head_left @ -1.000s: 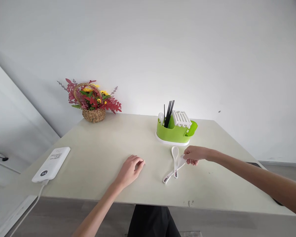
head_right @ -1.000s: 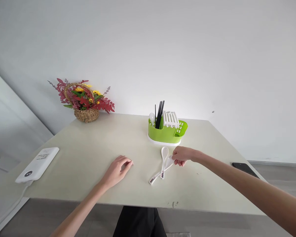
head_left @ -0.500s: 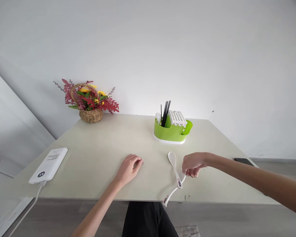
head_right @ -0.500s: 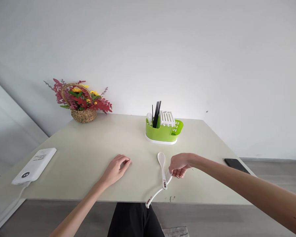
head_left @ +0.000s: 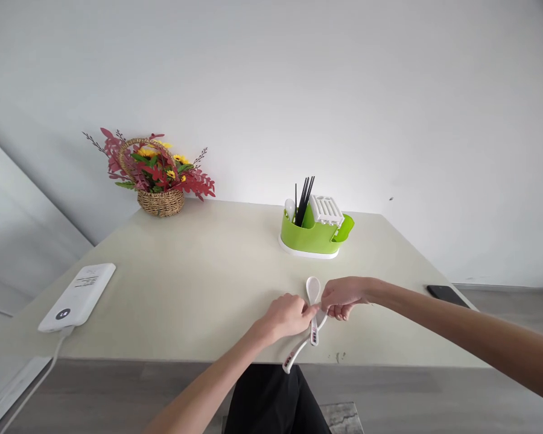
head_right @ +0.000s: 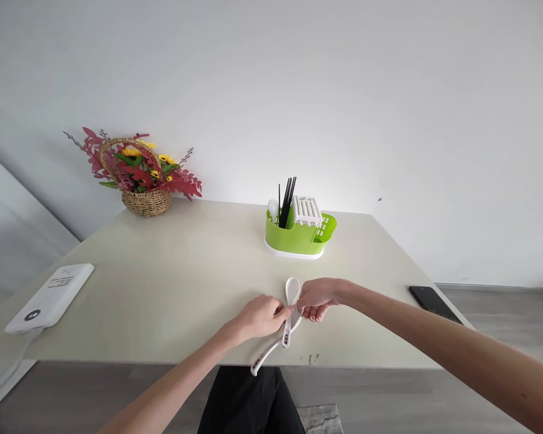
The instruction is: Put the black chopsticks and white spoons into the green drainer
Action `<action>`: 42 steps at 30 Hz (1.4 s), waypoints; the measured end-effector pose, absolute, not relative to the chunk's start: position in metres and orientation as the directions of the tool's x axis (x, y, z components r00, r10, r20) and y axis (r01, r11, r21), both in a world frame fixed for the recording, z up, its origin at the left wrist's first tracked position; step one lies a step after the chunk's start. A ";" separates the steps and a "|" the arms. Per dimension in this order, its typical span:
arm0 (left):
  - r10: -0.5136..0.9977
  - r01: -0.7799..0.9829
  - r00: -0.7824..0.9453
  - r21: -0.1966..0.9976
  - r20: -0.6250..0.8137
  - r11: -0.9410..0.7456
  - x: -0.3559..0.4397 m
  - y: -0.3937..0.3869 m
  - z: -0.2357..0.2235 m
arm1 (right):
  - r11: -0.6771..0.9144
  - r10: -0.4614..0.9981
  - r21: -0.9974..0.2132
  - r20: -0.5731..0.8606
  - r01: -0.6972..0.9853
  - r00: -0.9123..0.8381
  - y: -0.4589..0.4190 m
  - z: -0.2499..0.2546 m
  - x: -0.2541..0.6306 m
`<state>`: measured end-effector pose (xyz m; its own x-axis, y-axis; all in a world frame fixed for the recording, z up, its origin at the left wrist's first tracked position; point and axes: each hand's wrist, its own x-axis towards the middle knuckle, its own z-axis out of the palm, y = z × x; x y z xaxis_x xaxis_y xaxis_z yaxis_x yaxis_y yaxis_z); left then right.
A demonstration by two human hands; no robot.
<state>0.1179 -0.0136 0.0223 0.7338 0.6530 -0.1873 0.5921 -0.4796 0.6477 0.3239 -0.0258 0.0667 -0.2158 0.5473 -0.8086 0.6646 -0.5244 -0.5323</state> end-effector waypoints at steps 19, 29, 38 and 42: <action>0.794 0.565 0.580 0.793 -0.186 -0.227 0.026 0.036 0.034 | -0.070 0.960 -0.392 -0.277 0.917 -0.046 -0.039 0.209 0.326; 0.902 0.707 0.432 0.630 -0.023 -0.322 -0.003 0.025 0.025 | -0.089 0.936 0.378 0.348 0.922 -0.052 0.033 0.245 0.314; 0.911 0.696 0.395 0.609 0.118 -0.380 -0.023 0.001 0.012 | 0.169 0.961 0.526 0.101 0.833 -0.258 0.074 0.172 0.279; 0.885 0.666 0.416 0.593 0.208 -0.452 -0.028 -0.007 0.007 | 0.217 0.960 0.514 0.041 0.830 -0.276 0.081 0.148 0.271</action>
